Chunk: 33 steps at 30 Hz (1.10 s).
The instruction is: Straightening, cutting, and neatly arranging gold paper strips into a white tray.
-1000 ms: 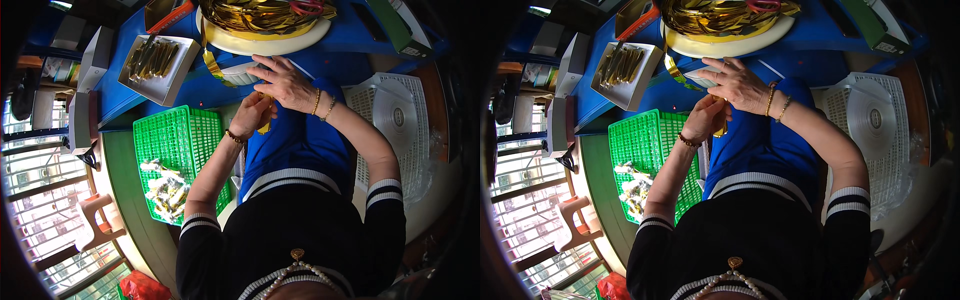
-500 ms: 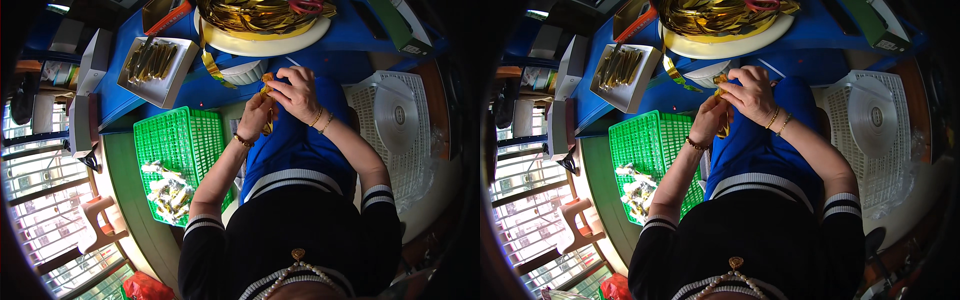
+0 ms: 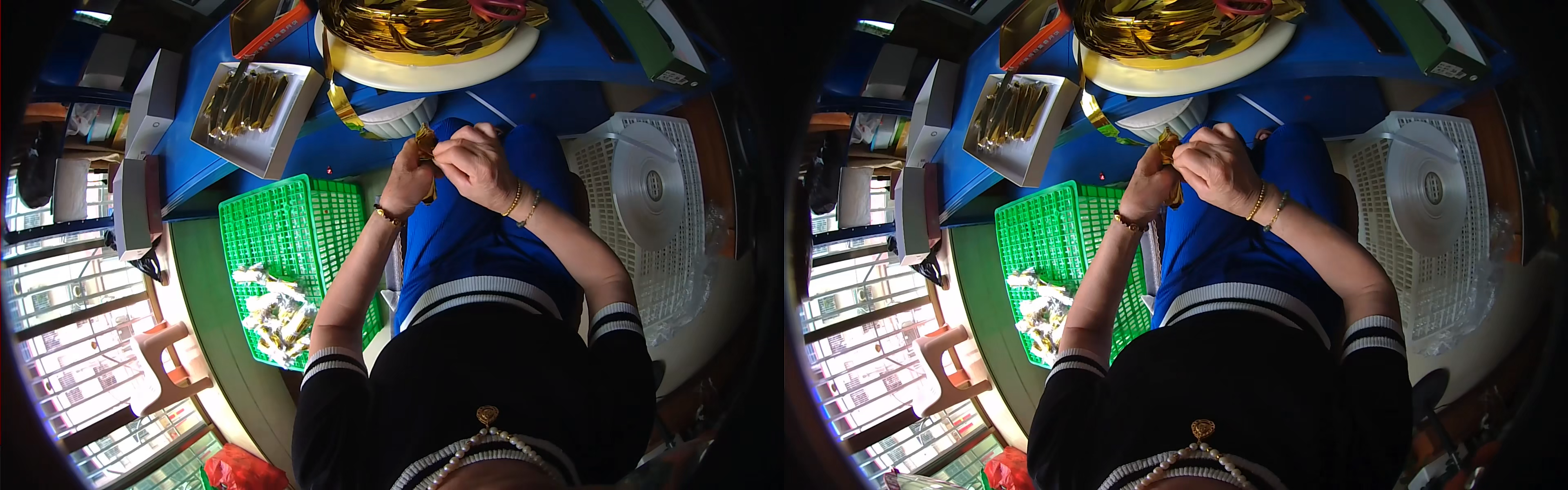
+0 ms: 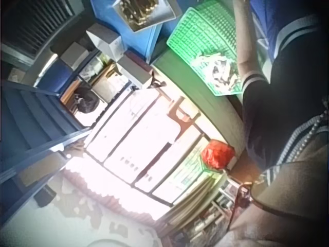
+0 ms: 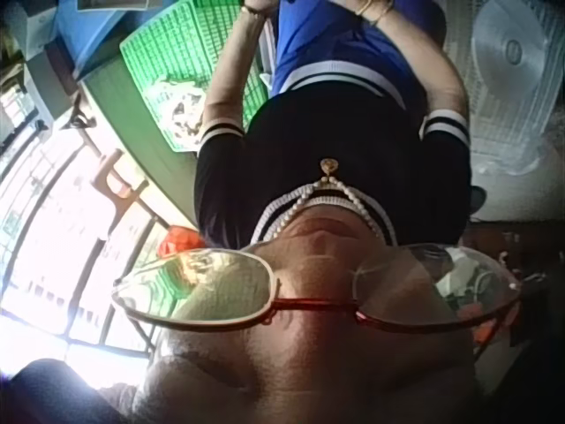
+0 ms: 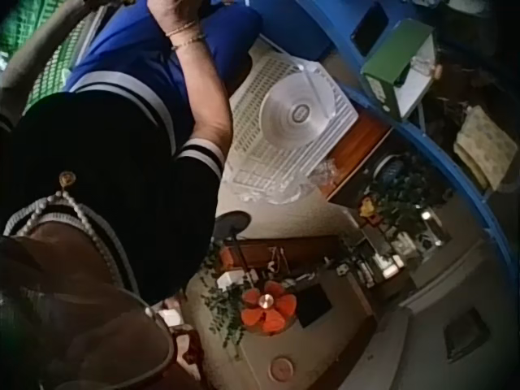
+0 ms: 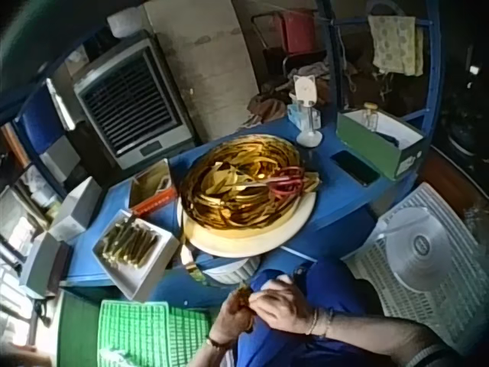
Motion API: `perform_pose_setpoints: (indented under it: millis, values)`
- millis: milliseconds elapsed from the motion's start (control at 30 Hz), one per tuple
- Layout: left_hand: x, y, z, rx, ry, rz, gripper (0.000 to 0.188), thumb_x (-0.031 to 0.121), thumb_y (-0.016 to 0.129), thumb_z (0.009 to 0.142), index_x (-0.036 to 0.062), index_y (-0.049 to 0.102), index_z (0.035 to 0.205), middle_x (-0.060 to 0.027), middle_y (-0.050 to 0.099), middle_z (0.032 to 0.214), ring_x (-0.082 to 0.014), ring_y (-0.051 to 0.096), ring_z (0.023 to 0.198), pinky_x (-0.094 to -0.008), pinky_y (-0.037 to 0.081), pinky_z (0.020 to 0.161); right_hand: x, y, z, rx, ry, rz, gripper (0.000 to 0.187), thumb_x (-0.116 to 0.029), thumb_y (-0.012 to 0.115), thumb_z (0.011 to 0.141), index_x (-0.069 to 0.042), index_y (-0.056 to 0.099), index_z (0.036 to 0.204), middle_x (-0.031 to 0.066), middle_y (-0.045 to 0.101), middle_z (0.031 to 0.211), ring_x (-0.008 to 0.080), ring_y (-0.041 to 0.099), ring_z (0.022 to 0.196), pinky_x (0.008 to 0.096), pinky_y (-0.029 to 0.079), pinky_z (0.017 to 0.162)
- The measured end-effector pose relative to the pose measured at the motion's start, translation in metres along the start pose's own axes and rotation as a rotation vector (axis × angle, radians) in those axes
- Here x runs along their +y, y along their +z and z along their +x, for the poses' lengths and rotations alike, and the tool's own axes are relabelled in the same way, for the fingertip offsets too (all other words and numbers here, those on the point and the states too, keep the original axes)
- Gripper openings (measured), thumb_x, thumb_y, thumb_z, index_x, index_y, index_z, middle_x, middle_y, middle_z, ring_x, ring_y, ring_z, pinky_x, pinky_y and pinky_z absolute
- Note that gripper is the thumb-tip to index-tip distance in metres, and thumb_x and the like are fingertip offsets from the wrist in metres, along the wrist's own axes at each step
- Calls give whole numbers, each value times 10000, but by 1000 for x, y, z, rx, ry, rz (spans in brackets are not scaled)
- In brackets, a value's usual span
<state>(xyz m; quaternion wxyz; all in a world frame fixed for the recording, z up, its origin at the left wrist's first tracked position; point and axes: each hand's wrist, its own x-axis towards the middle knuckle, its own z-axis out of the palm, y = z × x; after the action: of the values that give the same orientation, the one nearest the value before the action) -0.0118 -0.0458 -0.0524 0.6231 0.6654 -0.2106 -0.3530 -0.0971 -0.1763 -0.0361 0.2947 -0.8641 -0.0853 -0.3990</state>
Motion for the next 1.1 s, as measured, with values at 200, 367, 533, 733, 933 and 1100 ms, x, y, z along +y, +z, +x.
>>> perform_pose_setpoints:
  millis: [200,367,533,733,933,1100]
  values:
    - [10,-12,-8,-109,0,178,151,52,513,863,16,492,1008,-63,586,797,-115,561,675,-248,452,569,9,-10,10,-119,154,167,119,-70,652,754,-100,540,726,26,573,663,224,558,653,341,385,686]
    - [11,-13,-12,-102,41,230,163,154,463,953,5,524,979,-47,594,785,-106,570,684,-232,461,602,11,-12,16,-156,186,185,123,-52,672,752,-86,554,737,16,607,711,213,538,677,321,385,718]
    - [13,-7,-10,18,150,332,188,160,476,956,4,545,876,-43,583,698,-98,561,626,-234,455,552,4,-10,13,-61,372,262,165,-117,691,790,-53,539,792,30,592,678,140,555,617,267,423,634]
    - [13,7,-5,414,616,1041,70,68,545,815,39,550,878,-115,598,775,-292,587,804,-483,324,929,-10,12,13,42,713,532,302,-226,676,851,-3,483,915,31,573,679,59,554,622,204,430,548]
    - [-5,22,-7,464,635,1147,290,92,558,781,20,521,1060,-116,588,867,-284,562,905,-507,307,948,-4,32,12,107,594,374,105,-46,557,854,-13,473,906,90,575,734,167,584,649,284,471,588]
    - [15,7,-29,84,421,765,613,117,707,721,-23,412,1240,-179,554,1101,-338,532,1003,-454,369,954,12,4,0,-98,467,482,126,-29,559,818,-24,451,882,136,587,705,290,620,633,346,476,553]
